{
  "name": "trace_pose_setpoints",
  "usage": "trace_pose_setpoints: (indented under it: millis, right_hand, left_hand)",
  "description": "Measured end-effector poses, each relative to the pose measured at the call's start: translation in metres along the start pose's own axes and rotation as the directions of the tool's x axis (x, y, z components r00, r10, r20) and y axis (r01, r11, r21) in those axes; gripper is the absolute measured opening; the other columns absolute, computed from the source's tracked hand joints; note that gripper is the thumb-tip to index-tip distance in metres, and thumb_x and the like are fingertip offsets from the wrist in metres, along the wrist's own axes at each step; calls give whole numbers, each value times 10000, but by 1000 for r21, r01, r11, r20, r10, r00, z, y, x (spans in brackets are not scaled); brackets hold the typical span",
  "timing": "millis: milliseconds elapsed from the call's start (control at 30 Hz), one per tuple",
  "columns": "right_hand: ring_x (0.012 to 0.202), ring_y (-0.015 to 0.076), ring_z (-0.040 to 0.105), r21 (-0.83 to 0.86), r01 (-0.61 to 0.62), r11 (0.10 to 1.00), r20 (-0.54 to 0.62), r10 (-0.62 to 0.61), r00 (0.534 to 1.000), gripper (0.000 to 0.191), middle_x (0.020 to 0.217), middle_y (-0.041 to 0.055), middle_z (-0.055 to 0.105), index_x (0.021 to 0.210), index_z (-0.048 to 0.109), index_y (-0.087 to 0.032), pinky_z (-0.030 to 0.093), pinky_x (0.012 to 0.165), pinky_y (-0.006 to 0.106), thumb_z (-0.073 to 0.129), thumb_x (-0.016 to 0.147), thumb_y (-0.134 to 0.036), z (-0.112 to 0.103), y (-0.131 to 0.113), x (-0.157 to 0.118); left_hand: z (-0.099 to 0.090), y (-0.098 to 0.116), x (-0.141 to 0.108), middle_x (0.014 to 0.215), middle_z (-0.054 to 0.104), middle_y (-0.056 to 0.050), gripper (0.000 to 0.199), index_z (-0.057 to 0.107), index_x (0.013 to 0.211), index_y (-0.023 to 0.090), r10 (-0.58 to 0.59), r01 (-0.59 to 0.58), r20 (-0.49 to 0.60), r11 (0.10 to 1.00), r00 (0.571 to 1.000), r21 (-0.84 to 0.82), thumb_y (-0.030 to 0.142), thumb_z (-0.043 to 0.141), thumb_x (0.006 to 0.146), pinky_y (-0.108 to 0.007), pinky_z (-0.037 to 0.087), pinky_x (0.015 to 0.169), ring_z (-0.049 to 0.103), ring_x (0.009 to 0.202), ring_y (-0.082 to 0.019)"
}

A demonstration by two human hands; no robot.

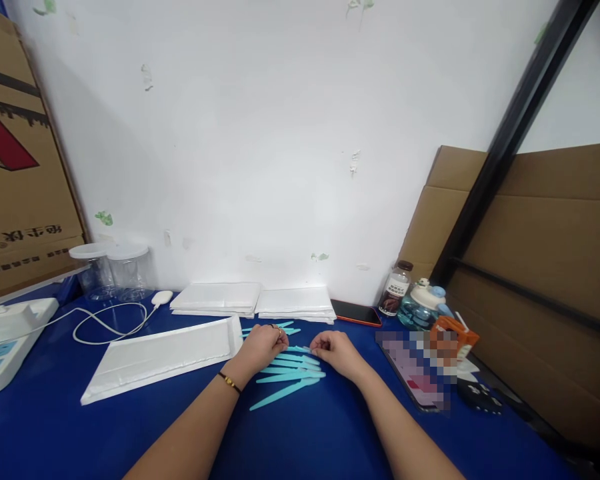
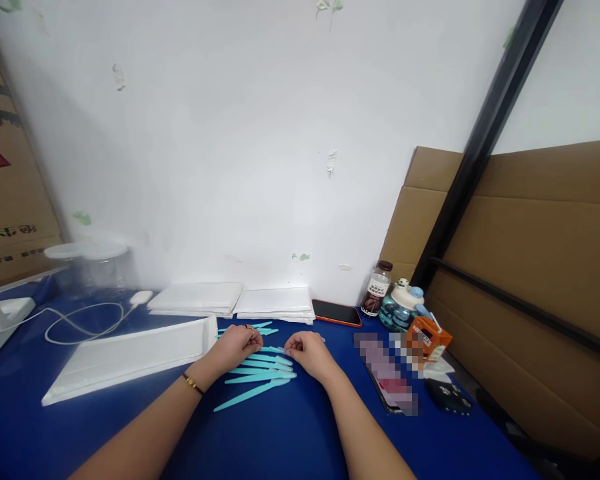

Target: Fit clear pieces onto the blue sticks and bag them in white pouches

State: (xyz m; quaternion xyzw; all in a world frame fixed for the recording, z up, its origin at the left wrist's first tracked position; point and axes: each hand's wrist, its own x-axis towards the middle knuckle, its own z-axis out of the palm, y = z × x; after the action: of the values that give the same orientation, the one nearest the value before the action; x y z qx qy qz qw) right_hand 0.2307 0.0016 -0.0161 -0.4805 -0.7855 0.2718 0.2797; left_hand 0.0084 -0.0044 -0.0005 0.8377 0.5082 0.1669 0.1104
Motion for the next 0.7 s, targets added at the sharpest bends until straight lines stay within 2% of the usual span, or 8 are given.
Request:
trace_pose_setpoints:
  millis: [133, 267, 300, 367, 433, 467, 567, 700]
  right_hand:
    - [533, 102, 514, 36, 29, 999, 46, -30, 998, 98, 586, -10, 614, 716, 685, -176, 369, 496, 188, 592, 683, -180, 4, -9, -2]
    - [573, 125, 558, 31, 44, 999, 91, -47, 995, 123, 646, 6, 654, 733, 703, -182, 405, 541, 211, 601, 691, -236, -5, 1, -3]
    - [606, 136, 575, 24, 44, 999, 57, -45, 997, 139, 683, 14, 668, 748, 705, -183, 419, 570, 220, 592, 699, -247, -10, 6, -2]
    - [690, 160, 602, -8, 15, 1000, -92, -16, 996, 171, 767, 31, 684, 786, 699, -181, 438, 639, 243, 561, 717, -254, -23, 20, -1]
    - [736, 181, 610, -51, -61, 997, -256, 46, 966, 197, 801, 47, 685, 816, 685, -175, 444, 679, 265, 528, 728, -255, -36, 32, -1]
    - [743, 188, 610, -73, -97, 993, -299, 71, 952, 199, 804, 53, 682, 816, 679, -172, 444, 685, 273, 521, 725, -251, -41, 37, -1]
    - [733, 187, 596, -150, -142, 978, -303, 91, 949, 177, 804, 54, 664, 787, 670, -175, 436, 681, 275, 520, 705, -224, -47, 44, -3]
    - [712, 164, 568, -253, -118, 960, -237, 56, 970, 129, 789, 42, 624, 733, 663, -191, 415, 676, 256, 542, 689, -189, -39, 42, -2]
  left_hand:
    - [2, 8, -1, 764, 659, 12, 144, 642, 731, 212, 51, -50, 15, 998, 999, -40, 199, 500, 756, -235, 339, 666, 567, 704, -132]
    - [3, 5, -2, 761, 655, 7, 141, 650, 771, 216, 66, -59, 63, 993, 996, -106, 239, 511, 761, -216, 357, 623, 569, 695, -130]
    - [2, 2, -2, 768, 649, 5, 144, 650, 787, 219, 51, -46, 48, 993, 998, -108, 265, 515, 768, -216, 364, 621, 569, 698, -132]
    - [1, -9, -1, 827, 638, -6, 155, 644, 838, 223, -9, 6, -41, 997, 999, -71, 293, 520, 775, -225, 382, 658, 571, 741, -143]
    - [-1, -21, -1, 929, 622, -22, 175, 632, 909, 226, -76, 76, -135, 997, 988, -8, 267, 525, 777, -241, 392, 735, 568, 829, -158]
    - [-2, -26, -1, 968, 613, -27, 187, 629, 933, 228, -97, 101, -155, 995, 983, 23, 251, 527, 778, -251, 389, 774, 561, 877, -166]
    - [-3, -35, 0, 993, 610, -31, 193, 635, 951, 247, -110, 122, -128, 988, 986, 91, 255, 522, 794, -271, 373, 832, 537, 965, -184]
    - [-4, -32, 0, 918, 625, -22, 148, 644, 882, 253, -109, 126, -128, 982, 986, 137, 293, 529, 796, -284, 368, 797, 535, 940, -193]
